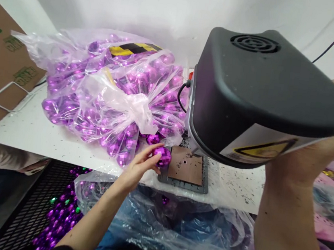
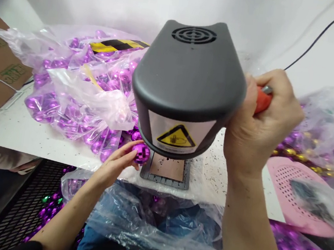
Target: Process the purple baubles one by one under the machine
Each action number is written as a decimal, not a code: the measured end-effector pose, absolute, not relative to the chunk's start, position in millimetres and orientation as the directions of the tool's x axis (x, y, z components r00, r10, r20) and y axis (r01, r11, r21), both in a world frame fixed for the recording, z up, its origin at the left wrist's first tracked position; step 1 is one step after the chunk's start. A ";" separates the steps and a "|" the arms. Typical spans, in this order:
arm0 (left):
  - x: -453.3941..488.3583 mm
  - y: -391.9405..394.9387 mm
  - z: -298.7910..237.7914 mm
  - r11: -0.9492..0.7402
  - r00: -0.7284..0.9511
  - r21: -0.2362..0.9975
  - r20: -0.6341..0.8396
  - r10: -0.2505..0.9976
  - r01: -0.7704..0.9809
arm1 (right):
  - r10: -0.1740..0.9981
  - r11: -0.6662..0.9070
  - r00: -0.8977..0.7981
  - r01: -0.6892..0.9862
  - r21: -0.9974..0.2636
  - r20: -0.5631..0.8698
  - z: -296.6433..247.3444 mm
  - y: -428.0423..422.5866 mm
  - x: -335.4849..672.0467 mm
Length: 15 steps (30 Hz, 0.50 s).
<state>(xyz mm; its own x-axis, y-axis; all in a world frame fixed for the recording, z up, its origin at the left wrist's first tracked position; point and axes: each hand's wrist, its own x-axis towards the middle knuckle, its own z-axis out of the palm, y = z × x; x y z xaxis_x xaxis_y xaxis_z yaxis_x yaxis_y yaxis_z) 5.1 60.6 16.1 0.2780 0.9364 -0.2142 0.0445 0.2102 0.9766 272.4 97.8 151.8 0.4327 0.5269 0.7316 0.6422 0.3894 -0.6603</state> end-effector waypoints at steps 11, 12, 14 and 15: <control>58.6 72.1 -20.8 0.046 0.198 0.999 -0.049 0.979 0.018 | 0.531 0.356 0.419 0.679 -0.642 0.737 153.3 96.0 271.2; 61.0 71.8 -23.6 -0.002 0.190 0.997 -0.014 0.982 0.083 | 0.525 0.363 0.417 0.678 -0.639 0.742 153.2 96.2 271.1; 65.0 70.7 -28.4 -0.086 0.189 0.974 0.046 0.981 0.208 | 0.514 0.377 0.415 0.677 -0.632 0.751 152.9 96.6 270.8; 66.7 70.0 -30.2 -0.129 0.195 0.958 0.079 0.978 0.258 | 0.511 0.377 0.412 0.682 -0.627 0.755 152.8 96.6 270.6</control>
